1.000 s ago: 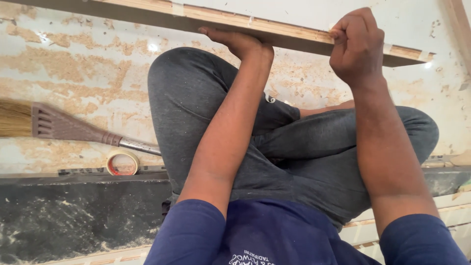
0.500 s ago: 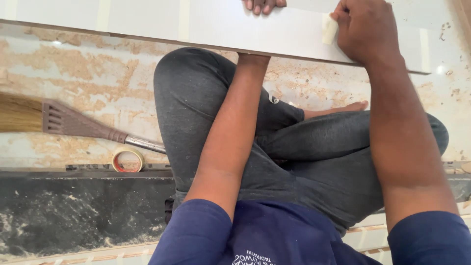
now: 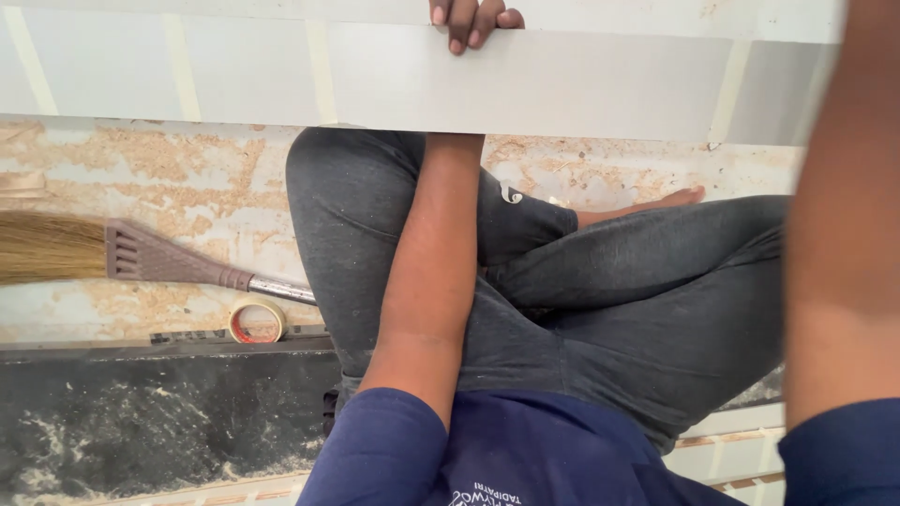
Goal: Applying masking tape to the edges of wood panels in a manufacturing setting.
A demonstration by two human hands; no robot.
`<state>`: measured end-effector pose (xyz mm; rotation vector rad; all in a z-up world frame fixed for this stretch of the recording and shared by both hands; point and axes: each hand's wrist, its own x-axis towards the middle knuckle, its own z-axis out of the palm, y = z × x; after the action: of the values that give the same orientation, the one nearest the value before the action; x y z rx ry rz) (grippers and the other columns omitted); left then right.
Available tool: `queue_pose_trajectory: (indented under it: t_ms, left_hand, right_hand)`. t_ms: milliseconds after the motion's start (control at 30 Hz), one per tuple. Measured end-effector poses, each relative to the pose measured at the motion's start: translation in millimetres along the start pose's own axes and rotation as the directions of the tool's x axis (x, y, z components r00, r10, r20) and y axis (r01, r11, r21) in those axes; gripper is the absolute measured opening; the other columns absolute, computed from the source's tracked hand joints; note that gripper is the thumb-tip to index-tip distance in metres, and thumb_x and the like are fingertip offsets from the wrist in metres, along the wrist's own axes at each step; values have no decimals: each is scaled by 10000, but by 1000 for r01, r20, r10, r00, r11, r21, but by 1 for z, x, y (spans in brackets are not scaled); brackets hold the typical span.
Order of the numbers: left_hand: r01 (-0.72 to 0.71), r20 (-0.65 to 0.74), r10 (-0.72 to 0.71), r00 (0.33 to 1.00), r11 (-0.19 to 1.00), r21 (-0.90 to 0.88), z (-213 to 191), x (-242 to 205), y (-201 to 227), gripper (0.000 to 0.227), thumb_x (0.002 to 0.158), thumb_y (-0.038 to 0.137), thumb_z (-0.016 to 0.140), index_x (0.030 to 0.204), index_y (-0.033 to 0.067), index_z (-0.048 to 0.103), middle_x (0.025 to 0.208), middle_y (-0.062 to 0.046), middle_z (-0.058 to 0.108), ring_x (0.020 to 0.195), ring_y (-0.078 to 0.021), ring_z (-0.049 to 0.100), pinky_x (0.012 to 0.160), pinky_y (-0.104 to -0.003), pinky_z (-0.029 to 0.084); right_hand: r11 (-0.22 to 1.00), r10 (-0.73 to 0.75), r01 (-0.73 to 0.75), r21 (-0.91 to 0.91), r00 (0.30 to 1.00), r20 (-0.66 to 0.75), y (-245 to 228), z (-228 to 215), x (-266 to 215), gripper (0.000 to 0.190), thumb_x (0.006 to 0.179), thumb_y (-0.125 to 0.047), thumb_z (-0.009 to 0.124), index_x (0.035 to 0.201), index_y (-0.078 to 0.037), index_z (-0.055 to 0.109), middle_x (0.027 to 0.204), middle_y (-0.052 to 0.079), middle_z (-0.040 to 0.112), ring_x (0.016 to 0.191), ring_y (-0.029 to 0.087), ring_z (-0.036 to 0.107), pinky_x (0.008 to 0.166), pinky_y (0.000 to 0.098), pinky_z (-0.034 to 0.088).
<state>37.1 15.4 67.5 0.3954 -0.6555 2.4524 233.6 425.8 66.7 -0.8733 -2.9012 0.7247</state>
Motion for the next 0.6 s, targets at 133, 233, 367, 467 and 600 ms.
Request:
queue_pose_trajectory:
  t_ms: [133, 233, 367, 467, 600]
  left_hand:
    - [-3, 33, 3, 999, 1000, 10, -11, 10, 7, 245, 1136, 286, 334, 999, 183, 508, 760, 56, 385, 833, -128, 468, 1056, -375, 448]
    - [-20, -49, 20, 999, 1000, 17, -25, 5, 8, 228, 1101, 310, 350, 1051, 164, 518, 820, 31, 409, 877, -157, 482, 1058, -410, 453]
    - [7, -306, 19, 952, 997, 83, -19, -26, 14, 350, 1038, 414, 375, 1171, 121, 512, 999, -40, 486, 1004, -238, 526, 1061, -469, 462]
    - [65, -539, 32, 842, 985, 159, 24, -51, 6, 550, 976, 518, 402, 1290, 79, 506, 1178, -114, 562, 1130, -319, 569, 1064, -529, 470]
    - [598, -871, -245, 427, 798, 68, 129, -120, -53, 763, 1031, 641, 346, 1457, 22, 471, 1348, -199, 605, 1197, -367, 623, 1019, -506, 500]
  right_hand:
    - [953, 100, -105, 285, 994, 33, 24, -44, -52, 385, 1196, -364, 474, 1347, -42, 621, 1188, 147, 737, 1002, 256, 751, 816, 421, 596]
    - [864, 156, -172, 474, 985, 73, 11, -59, -77, 439, 1222, -416, 442, 1412, -50, 592, 1258, 136, 739, 1053, 234, 760, 834, 408, 608]
    - [705, 200, -251, 663, 968, 154, -100, -72, -107, 493, 1247, -468, 410, 1476, -59, 564, 1327, 126, 740, 1103, 212, 769, 852, 395, 620]
    - [700, 152, -199, 686, 980, 130, -170, -80, -132, 391, 1161, -368, 505, 1447, -101, 506, 1228, 108, 683, 991, 257, 721, 662, 422, 586]
    - [822, 106, -83, 563, 994, -8, -156, -34, -158, 250, 1149, -172, 627, 1356, -64, 537, 1092, 48, 612, 966, 165, 578, 796, 326, 536]
